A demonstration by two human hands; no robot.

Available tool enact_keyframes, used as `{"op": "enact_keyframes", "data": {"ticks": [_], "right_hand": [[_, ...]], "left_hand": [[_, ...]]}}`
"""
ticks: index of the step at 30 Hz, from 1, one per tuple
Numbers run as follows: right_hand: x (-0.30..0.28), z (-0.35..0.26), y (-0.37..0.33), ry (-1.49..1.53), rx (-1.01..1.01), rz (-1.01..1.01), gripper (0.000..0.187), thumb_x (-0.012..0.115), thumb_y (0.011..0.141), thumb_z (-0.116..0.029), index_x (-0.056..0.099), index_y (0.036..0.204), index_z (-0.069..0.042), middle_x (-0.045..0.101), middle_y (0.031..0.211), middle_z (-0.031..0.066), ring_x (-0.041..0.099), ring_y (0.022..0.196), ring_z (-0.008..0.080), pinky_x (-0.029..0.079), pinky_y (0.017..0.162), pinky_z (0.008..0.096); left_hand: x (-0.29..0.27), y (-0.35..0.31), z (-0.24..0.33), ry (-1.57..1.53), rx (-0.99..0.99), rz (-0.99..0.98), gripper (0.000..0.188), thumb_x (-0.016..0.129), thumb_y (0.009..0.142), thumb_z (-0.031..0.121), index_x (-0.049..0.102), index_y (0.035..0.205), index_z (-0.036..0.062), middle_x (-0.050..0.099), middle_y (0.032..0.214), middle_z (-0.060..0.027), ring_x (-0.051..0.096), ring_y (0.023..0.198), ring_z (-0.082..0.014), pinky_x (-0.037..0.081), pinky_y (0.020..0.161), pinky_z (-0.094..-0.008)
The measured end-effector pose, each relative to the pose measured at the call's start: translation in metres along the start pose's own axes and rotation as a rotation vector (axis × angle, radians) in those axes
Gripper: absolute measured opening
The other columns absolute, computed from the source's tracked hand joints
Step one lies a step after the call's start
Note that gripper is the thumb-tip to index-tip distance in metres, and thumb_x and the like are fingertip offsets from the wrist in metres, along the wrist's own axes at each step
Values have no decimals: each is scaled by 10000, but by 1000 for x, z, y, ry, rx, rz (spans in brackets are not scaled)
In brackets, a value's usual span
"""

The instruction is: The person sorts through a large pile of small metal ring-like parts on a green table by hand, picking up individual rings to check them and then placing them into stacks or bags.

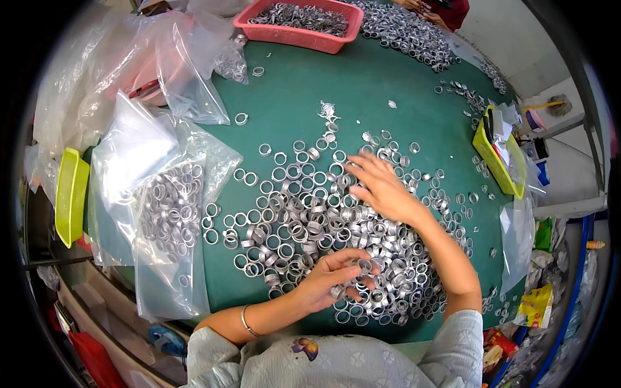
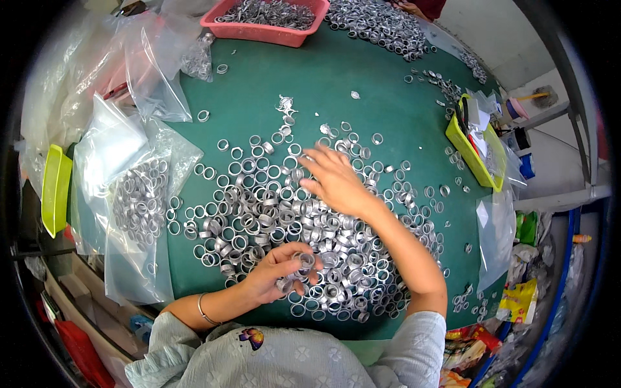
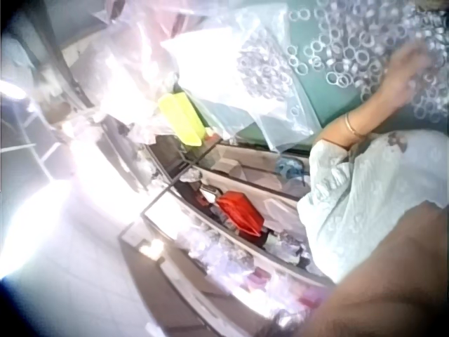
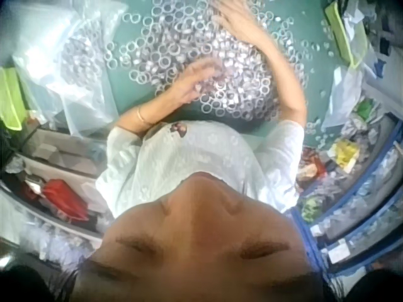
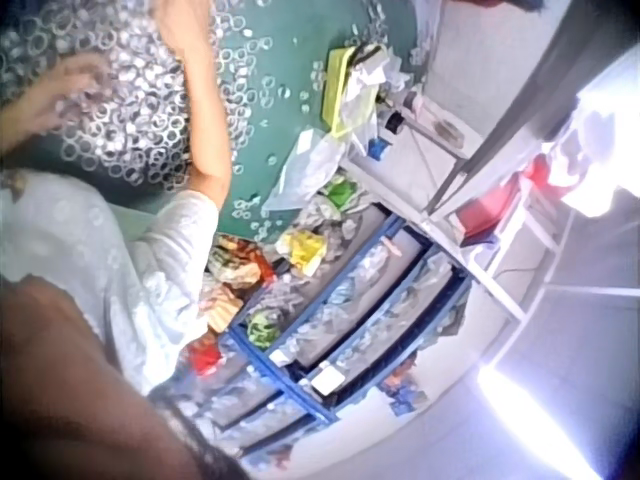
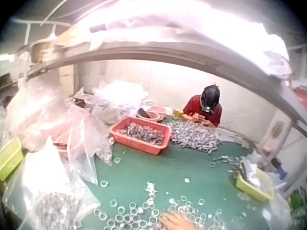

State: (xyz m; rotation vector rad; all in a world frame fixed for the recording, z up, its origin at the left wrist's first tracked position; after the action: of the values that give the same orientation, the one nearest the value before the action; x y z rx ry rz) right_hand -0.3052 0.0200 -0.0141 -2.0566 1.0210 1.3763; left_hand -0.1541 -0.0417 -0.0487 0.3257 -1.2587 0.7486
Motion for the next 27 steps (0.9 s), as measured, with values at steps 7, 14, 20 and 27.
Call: {"op": "enact_keyframes", "data": {"ticks": [7, 14, 20, 27], "right_hand": [[-28, -44, -66, 286, 28, -169, 418, 608, 824, -224, 528, 1210, -87, 350, 1396, 124, 373, 1245, 313, 300, 1015, 414], [-67, 15, -40, 330, 119, 203, 132, 616, 814, -98, 652, 894, 0, 650, 923, 87, 592, 899, 212, 462, 813, 336], [-18, 44, 12, -91, 170, 189, 413, 589, 838, -341, 568, 1159, -82, 475, 1244, 174, 406, 1154, 356, 338, 974, 428], [-4, -15, -43, 61, 69, -16, 462, 556, 869, -350, 503, 1214, -47, 398, 1318, 182, 321, 1253, 372, 289, 1024, 454]], "left_hand": [[10, 1, -2, 14, -12, -59, 351, 504, 919, 276, 478, 1205, 74, 540, 1077, -173, 606, 852, -232, 558, 537, -245], [32, -9, -19, 105, -128, -74, 287, 496, 922, 298, 470, 1114, 85, 535, 1053, -162, 610, 803, -238, 539, 489, -237], [32, -29, -22, 66, -108, 21, 318, 550, 894, 316, 459, 1100, 92, 531, 1025, -162, 599, 771, -243, 472, 435, -217], [3, -81, -14, 58, 71, 71, 247, 576, 876, 195, 486, 1074, 79, 550, 946, -121, 553, 714, -171, 335, 416, -171]]}}
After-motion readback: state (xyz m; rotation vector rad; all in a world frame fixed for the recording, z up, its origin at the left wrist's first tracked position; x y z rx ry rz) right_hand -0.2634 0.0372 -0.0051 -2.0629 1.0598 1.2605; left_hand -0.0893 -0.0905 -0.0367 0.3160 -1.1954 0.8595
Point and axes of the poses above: each hand's wrist, its own y-axis towards the middle knuckle, its own x-axis out of the palm, z = x × y, the point moved 9 cm from there along y, towards the middle knuckle
